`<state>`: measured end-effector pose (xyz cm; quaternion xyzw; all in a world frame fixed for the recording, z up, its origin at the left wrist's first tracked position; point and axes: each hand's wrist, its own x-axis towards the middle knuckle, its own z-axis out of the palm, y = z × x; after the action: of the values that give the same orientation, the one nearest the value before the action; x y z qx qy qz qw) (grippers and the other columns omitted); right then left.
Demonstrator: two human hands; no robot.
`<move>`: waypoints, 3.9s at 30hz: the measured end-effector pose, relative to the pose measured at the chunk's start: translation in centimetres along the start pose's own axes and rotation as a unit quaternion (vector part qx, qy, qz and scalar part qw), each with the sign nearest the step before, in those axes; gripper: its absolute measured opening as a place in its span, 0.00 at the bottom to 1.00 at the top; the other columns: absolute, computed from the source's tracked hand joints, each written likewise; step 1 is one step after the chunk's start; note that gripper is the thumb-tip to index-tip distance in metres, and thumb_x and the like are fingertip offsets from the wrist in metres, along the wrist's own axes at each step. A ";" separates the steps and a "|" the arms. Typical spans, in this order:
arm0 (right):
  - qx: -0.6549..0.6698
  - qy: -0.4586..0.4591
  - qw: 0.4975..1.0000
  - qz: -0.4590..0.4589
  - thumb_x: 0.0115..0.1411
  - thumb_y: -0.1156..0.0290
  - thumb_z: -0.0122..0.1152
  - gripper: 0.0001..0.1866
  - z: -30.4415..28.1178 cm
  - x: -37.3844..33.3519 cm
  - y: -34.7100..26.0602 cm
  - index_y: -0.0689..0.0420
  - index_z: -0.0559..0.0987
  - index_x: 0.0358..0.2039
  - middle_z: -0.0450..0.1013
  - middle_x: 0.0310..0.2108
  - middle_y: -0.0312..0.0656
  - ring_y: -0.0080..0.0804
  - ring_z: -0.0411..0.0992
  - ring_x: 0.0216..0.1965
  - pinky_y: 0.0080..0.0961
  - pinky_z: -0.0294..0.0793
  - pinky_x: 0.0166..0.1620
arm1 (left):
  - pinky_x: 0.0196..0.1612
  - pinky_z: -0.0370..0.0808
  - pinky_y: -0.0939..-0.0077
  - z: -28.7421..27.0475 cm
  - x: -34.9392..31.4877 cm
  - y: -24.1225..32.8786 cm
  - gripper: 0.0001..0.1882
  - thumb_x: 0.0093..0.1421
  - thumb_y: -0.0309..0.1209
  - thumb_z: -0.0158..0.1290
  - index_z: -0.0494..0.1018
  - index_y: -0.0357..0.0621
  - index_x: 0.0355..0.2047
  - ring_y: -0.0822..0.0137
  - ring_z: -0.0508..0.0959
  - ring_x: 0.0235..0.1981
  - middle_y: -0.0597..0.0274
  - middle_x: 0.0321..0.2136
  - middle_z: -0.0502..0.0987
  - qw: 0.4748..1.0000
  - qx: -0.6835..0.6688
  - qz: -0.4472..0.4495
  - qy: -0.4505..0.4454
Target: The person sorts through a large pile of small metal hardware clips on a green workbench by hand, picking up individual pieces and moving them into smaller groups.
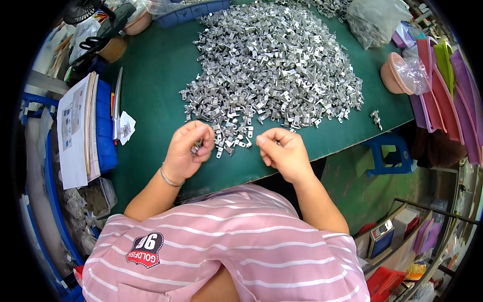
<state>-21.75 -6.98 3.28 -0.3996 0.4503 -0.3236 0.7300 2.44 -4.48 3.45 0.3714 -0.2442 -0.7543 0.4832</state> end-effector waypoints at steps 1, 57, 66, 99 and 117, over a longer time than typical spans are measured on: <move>-0.125 0.022 0.989 -0.083 0.53 0.72 0.63 0.07 0.3 0.0 0.5 0.61 0.75 0.29 0.71 0.21 0.39 0.26 0.69 0.22 0.19 0.63 0.19 | 0.19 0.60 0.86 -0.3 0.3 0.2 0.04 0.57 0.26 0.54 0.72 0.38 0.30 0.77 0.64 0.17 0.68 0.20 0.69 0.993 0.110 0.009 0.039; -0.052 -0.074 0.994 -0.069 0.58 0.73 0.59 0.07 -0.5 2.0 0.6 0.62 0.76 0.35 0.71 0.27 0.34 0.18 0.65 0.22 0.15 0.62 0.22 | 0.30 0.72 0.74 3.0 1.7 -1.4 0.07 0.53 0.27 0.57 0.77 0.39 0.33 0.67 0.76 0.28 0.60 0.25 0.75 0.831 0.521 0.189 0.054; 0.282 -0.199 0.938 0.041 0.61 0.74 0.53 0.10 0.0 1.5 1.3 0.63 0.73 0.43 0.73 0.32 0.42 0.18 0.62 0.20 0.10 0.55 0.18 | 0.21 0.63 0.89 1.7 -0.1 -1.6 0.09 0.61 0.24 0.49 0.72 0.35 0.41 0.78 0.68 0.23 0.59 0.31 0.74 0.997 -0.066 -0.034 -0.030; 0.424 -0.166 0.877 0.150 0.56 0.75 0.48 0.10 0.0 3.1 1.1 0.65 0.73 0.37 0.66 0.25 0.43 0.21 0.59 0.17 0.13 0.54 0.15 | 0.16 0.57 0.88 1.0 -1.3 -1.5 0.04 0.57 0.25 0.49 0.70 0.39 0.33 0.78 0.63 0.20 0.65 0.22 0.67 0.992 -0.103 -0.055 0.057; 0.102 -0.072 0.992 0.009 0.57 0.68 0.58 0.08 -0.5 2.1 0.0 0.60 0.77 0.30 0.73 0.24 0.41 0.27 0.69 0.23 0.16 0.59 0.16 | 0.27 0.70 0.77 0.7 0.9 -0.1 0.06 0.51 0.26 0.59 0.77 0.39 0.30 0.70 0.74 0.23 0.62 0.23 0.75 0.787 0.552 0.246 0.123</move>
<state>-21.45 -8.88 2.33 -0.3417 0.3646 -0.3315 0.8002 1.57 -5.23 3.49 0.5913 -0.6407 -0.2946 0.3913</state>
